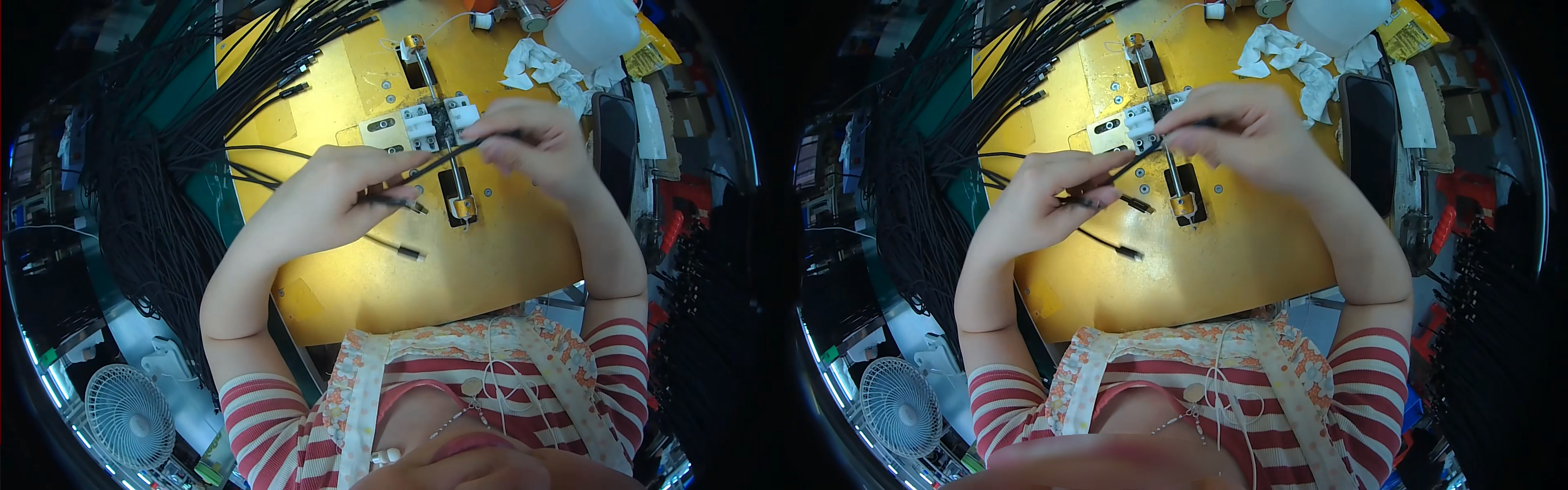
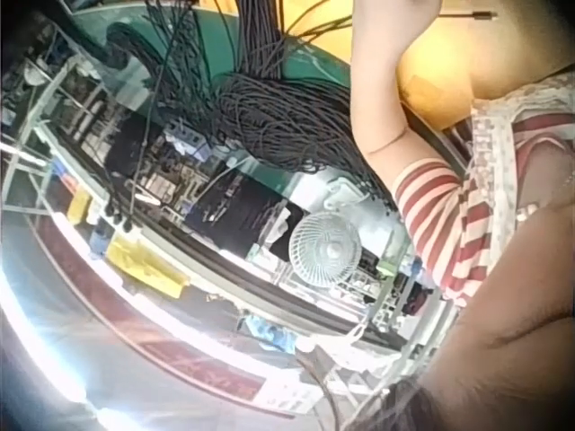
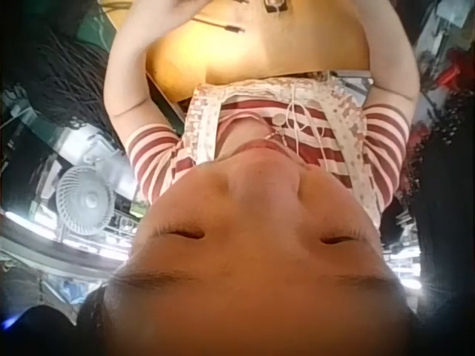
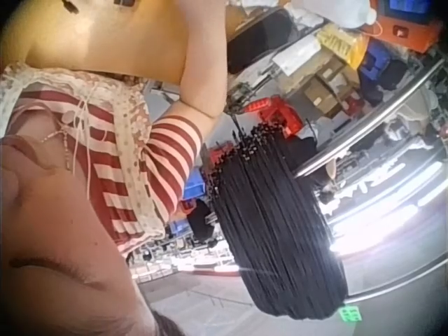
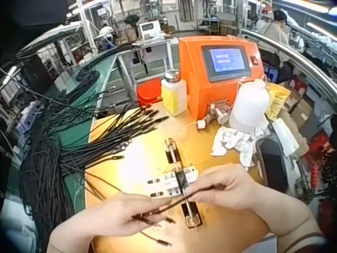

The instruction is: Assembling black wire cables by placing them into a jig, taping them, and using pliers.

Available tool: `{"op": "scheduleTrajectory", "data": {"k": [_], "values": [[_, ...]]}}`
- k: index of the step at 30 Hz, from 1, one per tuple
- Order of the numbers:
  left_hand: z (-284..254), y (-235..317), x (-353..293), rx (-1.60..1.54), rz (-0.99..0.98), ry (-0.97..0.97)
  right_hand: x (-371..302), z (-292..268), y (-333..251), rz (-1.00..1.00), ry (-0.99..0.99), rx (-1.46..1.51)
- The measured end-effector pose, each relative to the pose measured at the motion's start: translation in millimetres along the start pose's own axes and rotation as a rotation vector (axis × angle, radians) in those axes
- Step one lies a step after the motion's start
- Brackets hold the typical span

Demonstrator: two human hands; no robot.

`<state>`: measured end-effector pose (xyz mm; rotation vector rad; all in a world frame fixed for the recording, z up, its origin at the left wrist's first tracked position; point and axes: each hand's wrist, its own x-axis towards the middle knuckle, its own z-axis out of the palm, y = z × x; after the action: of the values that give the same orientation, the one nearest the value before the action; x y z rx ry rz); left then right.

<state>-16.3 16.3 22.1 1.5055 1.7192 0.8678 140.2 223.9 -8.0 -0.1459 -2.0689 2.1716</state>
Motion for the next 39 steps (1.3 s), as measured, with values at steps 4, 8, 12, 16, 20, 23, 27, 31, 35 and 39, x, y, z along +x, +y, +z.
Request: {"op": "scheduleTrajectory", "data": {"k": [4,8,12,16,20,23,27,31,35,39], "values": [[11,-5,4,0.014,0.044,0.103,5,24,6,-0.226,-0.162,-0.349],[16,-14,6,0.014,0.072,0.203,6,23,8,-0.21,-0.056,-0.392],[24,-31,6,0.186,0.168,0.314,6,11,13,-0.147,0.092,-0.413],[28,-32,9,0.538,0.181,0.327,12,8,23,-0.27,0.129,-0.625],[29,-37,11,0.667,0.167,0.268,16,11,26,-0.317,0.163,-0.746],[29,-39,12,0.682,0.205,0.278,15,12,23,-0.208,0.155,-0.709],[30,-41,13,0.669,0.22,0.276,14,10,24,-0.263,0.152,-0.787],[29,-46,13,0.706,0.265,0.242,14,11,25,-0.383,0.154,-0.893],[29,-41,13,0.694,0.225,0.253,9,13,23,-0.414,0.134,-1.004],[27,-42,12,0.683,0.226,0.256,5,16,22,-0.454,0.117,-1.084]]}}
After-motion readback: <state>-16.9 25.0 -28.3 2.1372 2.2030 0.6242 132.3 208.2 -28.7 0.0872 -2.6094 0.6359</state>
